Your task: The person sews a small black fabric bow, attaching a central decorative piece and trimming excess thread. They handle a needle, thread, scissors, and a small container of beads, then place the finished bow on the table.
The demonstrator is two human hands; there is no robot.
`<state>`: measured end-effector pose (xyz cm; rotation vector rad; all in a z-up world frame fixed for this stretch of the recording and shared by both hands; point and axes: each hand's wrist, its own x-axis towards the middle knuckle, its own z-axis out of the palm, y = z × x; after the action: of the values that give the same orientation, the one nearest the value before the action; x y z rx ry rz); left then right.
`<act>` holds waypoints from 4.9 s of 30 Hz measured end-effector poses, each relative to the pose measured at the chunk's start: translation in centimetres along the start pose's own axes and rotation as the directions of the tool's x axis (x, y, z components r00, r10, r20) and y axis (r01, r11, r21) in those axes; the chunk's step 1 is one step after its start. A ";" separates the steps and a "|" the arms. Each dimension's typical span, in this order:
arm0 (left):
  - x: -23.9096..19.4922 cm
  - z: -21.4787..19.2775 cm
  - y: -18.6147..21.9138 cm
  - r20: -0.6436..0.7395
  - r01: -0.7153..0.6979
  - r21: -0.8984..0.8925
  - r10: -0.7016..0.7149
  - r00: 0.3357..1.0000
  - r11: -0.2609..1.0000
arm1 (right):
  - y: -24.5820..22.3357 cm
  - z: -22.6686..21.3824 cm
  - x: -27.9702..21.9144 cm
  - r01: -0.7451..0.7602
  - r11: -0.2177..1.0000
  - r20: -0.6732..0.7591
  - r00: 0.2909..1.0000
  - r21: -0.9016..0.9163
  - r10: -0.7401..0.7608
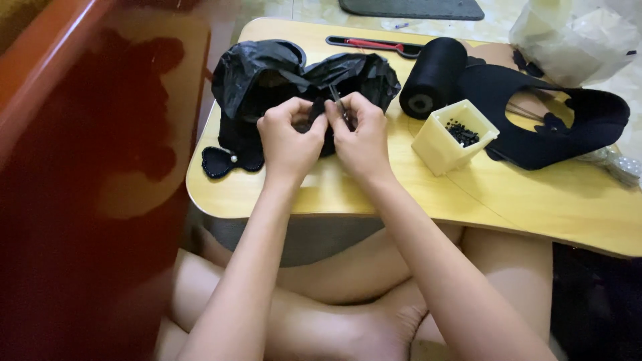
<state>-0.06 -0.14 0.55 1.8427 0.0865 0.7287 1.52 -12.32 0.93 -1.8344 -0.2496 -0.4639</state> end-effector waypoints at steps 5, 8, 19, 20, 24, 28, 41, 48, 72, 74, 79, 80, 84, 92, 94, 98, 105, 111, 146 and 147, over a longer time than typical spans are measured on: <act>-0.4 -0.6 1.4 -0.054 -0.070 -0.080 0.066 0.996 0.994 | -0.3 -0.4 -0.3 0.072 0.995 -0.084 0.993 -0.066 -0.077; -0.6 -1.0 2.1 -0.088 -0.070 -0.128 0.059 0.994 0.989 | -0.9 -0.4 -0.5 0.108 0.991 -0.132 0.984 -0.074 -0.117; -0.4 -0.6 1.7 -0.054 -0.148 -0.131 0.142 0.988 0.980 | -2.1 -0.6 -0.9 0.095 0.994 -0.115 0.989 0.046 -0.090; -0.4 -0.4 1.7 -0.038 -0.144 -0.137 0.140 0.989 0.980 | -2.2 -0.6 -1.0 0.082 0.996 -0.138 0.988 0.032 -0.076; -0.5 -0.2 1.3 -0.016 -0.167 -0.105 0.166 0.986 0.980 | -2.7 -0.7 -1.4 0.108 0.994 -0.231 0.967 -0.017 -0.109; -0.5 -0.4 1.6 -0.080 -0.152 -0.083 0.145 0.986 0.985 | -3.2 -0.9 -1.5 0.149 0.984 -0.284 0.943 -0.098 -0.171; -0.4 -0.2 0.4 -0.277 -0.110 0.044 0.118 0.954 0.993 | -2.2 -0.7 -1.6 0.075 0.983 -0.218 0.970 -0.166 -0.110; -0.7 -0.5 0.8 -0.317 -0.101 0.026 0.104 0.943 0.995 | -2.3 -0.9 -1.7 0.057 0.928 -0.150 0.982 -0.367 -0.119; -0.4 0.0 0.0 -0.315 -0.039 0.077 0.061 0.947 0.996 | 0.5 -5.6 -3.6 0.526 0.694 0.217 0.846 -0.491 -0.487; -0.3 0.0 -0.2 -0.320 -0.044 0.089 0.071 0.945 0.995 | -1.4 -7.2 -4.3 0.542 0.612 0.112 0.793 -0.576 -0.598; -0.6 -1.2 1.4 -0.288 -0.218 0.151 0.254 0.923 0.964 | -4.0 -12.0 -5.3 0.249 0.492 -0.090 0.819 -0.834 -0.567; -0.5 -1.2 1.1 -0.303 -0.212 0.167 0.255 0.918 0.963 | -3.0 -13.1 -5.4 0.239 0.632 -0.132 0.867 -0.737 -0.481; -0.3 -0.9 0.6 -0.312 -0.264 0.184 0.311 0.898 0.947 | -2.2 -16.5 -6.5 0.216 0.849 -0.200 0.916 -0.482 -0.347; -0.8 -1.0 1.2 -0.236 -0.269 0.222 0.319 0.918 0.937 | -0.9 -21.8 -8.1 0.134 0.811 -0.249 0.912 -0.570 -0.326; -0.8 -0.9 1.1 -0.232 -0.270 0.212 0.317 0.920 0.939 | -0.8 -22.1 -8.2 0.141 0.811 -0.249 0.910 -0.568 -0.332; -0.8 -0.7 1.1 -0.231 -0.280 0.224 0.330 0.916 0.934 | -0.2 -22.6 -8.0 0.154 0.861 -0.230 0.927 -0.484 -0.295; -0.6 -0.7 1.0 -0.252 -0.265 0.236 0.322 0.913 0.935 | -4.2 -20.0 -6.9 0.275 0.599 -0.193 0.777 -0.752 -0.599; -0.2 -0.2 0.1 -0.275 -0.081 0.114 0.110 0.955 0.990 | 0.7 -10.7 -1.4 0.236 0.810 -0.231 0.882 -0.536 -0.410; 0.2 -0.4 0.5 -0.317 0.003 -0.014 -0.007 0.948 1.000 | 8.3 -10.4 6.1 0.068 0.986 -0.662 0.734 -0.152 -0.152; 0.2 -0.4 0.4 -0.331 -0.006 -0.009 0.003 0.944 1.000 | 8.1 -10.2 6.1 0.055 0.981 -0.638 0.753 -0.185 -0.162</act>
<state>-0.21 0.12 1.11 1.6961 0.2966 1.0360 8.26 -24.86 -0.84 -1.6930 0.1698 -1.2040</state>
